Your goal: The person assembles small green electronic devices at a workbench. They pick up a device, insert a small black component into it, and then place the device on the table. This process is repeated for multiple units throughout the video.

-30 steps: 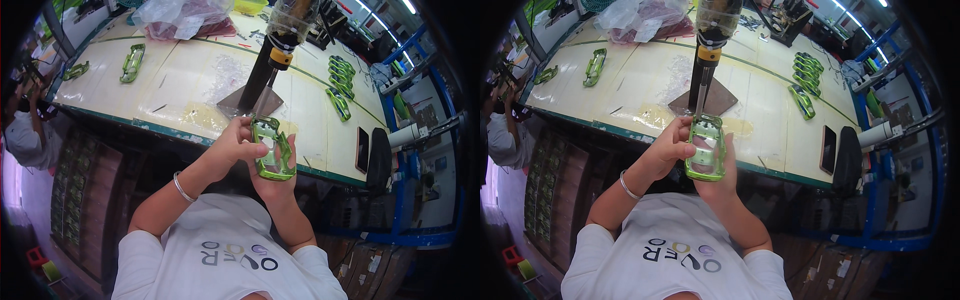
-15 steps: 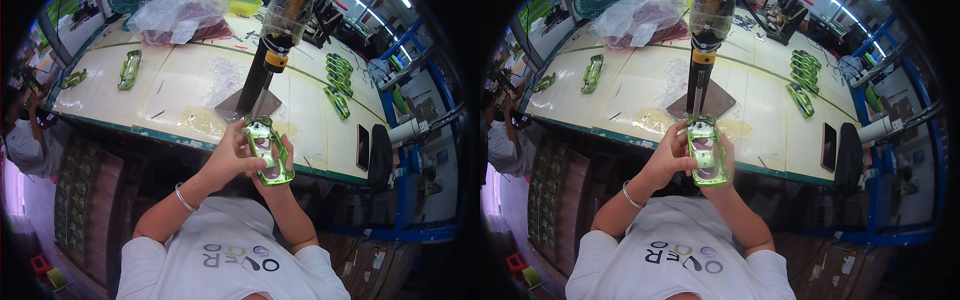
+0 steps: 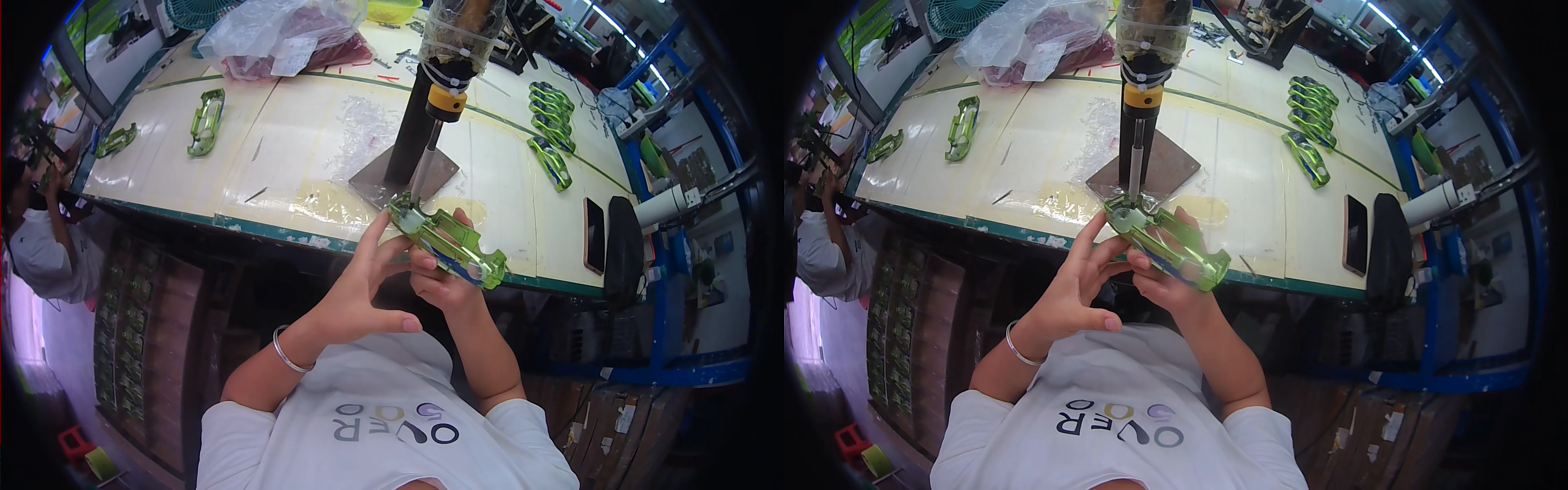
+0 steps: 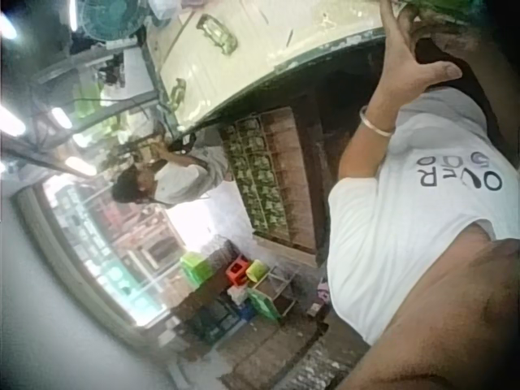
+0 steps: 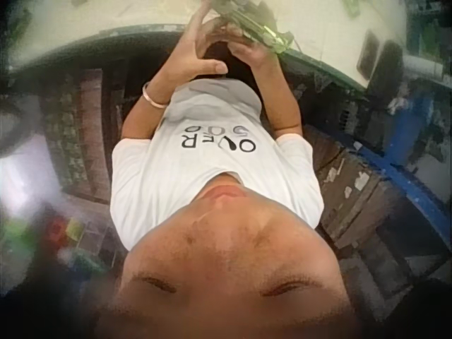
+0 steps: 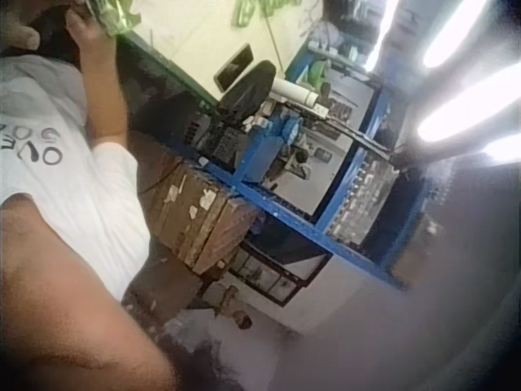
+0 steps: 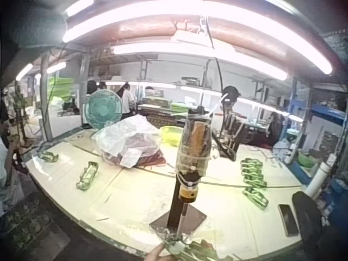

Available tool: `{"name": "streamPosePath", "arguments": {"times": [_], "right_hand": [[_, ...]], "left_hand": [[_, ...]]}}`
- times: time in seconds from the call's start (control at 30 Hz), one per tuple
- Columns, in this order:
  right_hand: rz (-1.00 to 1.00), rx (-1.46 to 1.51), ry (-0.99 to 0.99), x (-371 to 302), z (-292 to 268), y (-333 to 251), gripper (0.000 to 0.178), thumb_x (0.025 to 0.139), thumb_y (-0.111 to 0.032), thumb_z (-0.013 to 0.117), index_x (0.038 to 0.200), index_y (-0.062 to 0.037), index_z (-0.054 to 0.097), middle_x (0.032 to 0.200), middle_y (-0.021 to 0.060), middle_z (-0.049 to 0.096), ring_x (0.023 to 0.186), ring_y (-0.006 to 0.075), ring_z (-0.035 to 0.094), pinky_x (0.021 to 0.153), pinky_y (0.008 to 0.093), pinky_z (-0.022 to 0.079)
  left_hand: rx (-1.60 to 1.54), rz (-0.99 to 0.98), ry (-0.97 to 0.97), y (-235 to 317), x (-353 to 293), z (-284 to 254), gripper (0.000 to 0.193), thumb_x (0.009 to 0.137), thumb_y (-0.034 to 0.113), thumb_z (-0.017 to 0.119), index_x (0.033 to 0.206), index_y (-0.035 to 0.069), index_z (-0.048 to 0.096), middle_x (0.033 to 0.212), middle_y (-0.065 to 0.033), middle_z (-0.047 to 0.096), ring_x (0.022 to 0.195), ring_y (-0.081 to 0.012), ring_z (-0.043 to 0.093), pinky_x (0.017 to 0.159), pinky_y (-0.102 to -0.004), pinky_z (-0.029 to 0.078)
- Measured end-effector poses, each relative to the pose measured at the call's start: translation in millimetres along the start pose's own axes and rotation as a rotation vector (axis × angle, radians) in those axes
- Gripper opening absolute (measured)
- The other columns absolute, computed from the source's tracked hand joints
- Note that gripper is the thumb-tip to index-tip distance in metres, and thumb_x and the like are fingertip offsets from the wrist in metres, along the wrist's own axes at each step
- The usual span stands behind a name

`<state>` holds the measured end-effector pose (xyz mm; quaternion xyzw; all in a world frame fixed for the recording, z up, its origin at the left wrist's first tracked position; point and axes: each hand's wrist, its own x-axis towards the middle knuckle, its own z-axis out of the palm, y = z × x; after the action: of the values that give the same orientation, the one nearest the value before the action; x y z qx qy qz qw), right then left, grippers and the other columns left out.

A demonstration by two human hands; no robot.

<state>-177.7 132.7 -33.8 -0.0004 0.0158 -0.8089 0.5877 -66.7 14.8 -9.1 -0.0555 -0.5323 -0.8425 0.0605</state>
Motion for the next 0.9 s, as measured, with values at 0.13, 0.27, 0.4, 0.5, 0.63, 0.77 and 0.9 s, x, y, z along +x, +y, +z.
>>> {"name": "streamPosePath", "arguments": {"times": [0.13, 0.27, 0.4, 0.5, 0.63, 0.77, 0.9], "right_hand": [[0.014, 0.013, -0.012, -0.6, 0.6, -1.7, 0.064, 0.084, -0.052, 0.03, 0.112, 0.0031, 0.044, 0.064, 0.0177, 0.046, 0.035, 0.0098, 0.025, 0.031, 0.0231, 0.036], [0.081, 0.017, -0.054, -2.4, -1.9, -4.0, 0.064, 0.084, -0.052, 0.03, 0.113, 0.0032, 0.044, 0.063, 0.0171, 0.046, 0.034, 0.01, 0.026, 0.031, 0.023, 0.036], [0.061, 0.041, -0.011, -2.5, 4.2, -3.1, 0.065, 0.083, -0.053, 0.031, 0.114, 0.0033, 0.043, 0.062, 0.0166, 0.046, 0.034, 0.0104, 0.026, 0.03, 0.0227, 0.035], [0.075, 0.055, -0.002, -2.0, 4.7, -5.1, 0.066, 0.083, -0.053, 0.031, 0.115, 0.0037, 0.042, 0.062, 0.0166, 0.046, 0.033, 0.0104, 0.027, 0.03, 0.0228, 0.035], [0.095, 0.065, -0.004, -2.0, 6.0, -7.1, 0.066, 0.083, -0.052, 0.031, 0.115, 0.0041, 0.041, 0.062, 0.0168, 0.046, 0.033, 0.0112, 0.028, 0.03, 0.023, 0.035], [0.104, 0.049, -0.021, -2.3, 4.5, -8.1, 0.065, 0.083, -0.052, 0.03, 0.116, 0.0035, 0.041, 0.063, 0.0179, 0.047, 0.033, 0.0131, 0.032, 0.029, 0.0227, 0.035], [0.126, 0.051, -0.042, -1.8, 1.9, -10.0, 0.064, 0.084, -0.052, 0.03, 0.115, 0.0027, 0.043, 0.064, 0.0192, 0.048, 0.034, 0.0145, 0.035, 0.029, 0.0223, 0.035]], "left_hand": [[0.001, 0.006, -0.011, 0.3, -0.9, 1.1, 0.118, 0.054, 0.024, 0.079, 0.133, 0.004, -0.006, 0.13, -0.0211, 0.027, 0.119, -0.0262, 0.031, 0.098, -0.0387, 0.024], [-0.006, 0.014, -0.036, 2.2, -1.3, 3.2, 0.12, 0.054, 0.023, 0.079, 0.133, 0.004, -0.009, 0.131, -0.0217, 0.024, 0.12, -0.0265, 0.029, 0.098, -0.039, 0.024], [-0.004, 0.021, -0.05, 1.4, -1.5, 3.1, 0.122, 0.054, 0.023, 0.08, 0.132, 0.003, -0.011, 0.132, -0.0222, 0.023, 0.121, -0.0267, 0.028, 0.098, -0.0391, 0.023], [-0.006, 0.004, -0.047, 4.6, -0.9, 4.7, 0.122, 0.054, 0.022, 0.08, 0.132, 0.003, -0.012, 0.132, -0.0223, 0.022, 0.121, -0.0268, 0.028, 0.099, -0.0391, 0.022], [0.01, 0.01, -0.075, 5.2, 0.6, 4.2, 0.122, 0.055, 0.021, 0.079, 0.131, 0.002, -0.015, 0.133, -0.0217, 0.021, 0.12, -0.0272, 0.028, 0.099, -0.0388, 0.022], [0.044, 0.017, -0.109, 6.4, 0.9, 3.8, 0.12, 0.058, 0.019, 0.077, 0.129, 0.001, -0.019, 0.133, -0.0203, 0.02, 0.119, -0.0276, 0.029, 0.099, -0.0387, 0.023], [0.055, 0.012, -0.112, 7.3, -0.3, 4.0, 0.121, 0.058, 0.02, 0.077, 0.128, 0.001, -0.02, 0.133, -0.0204, 0.02, 0.119, -0.0275, 0.029, 0.099, -0.0388, 0.023]]}}
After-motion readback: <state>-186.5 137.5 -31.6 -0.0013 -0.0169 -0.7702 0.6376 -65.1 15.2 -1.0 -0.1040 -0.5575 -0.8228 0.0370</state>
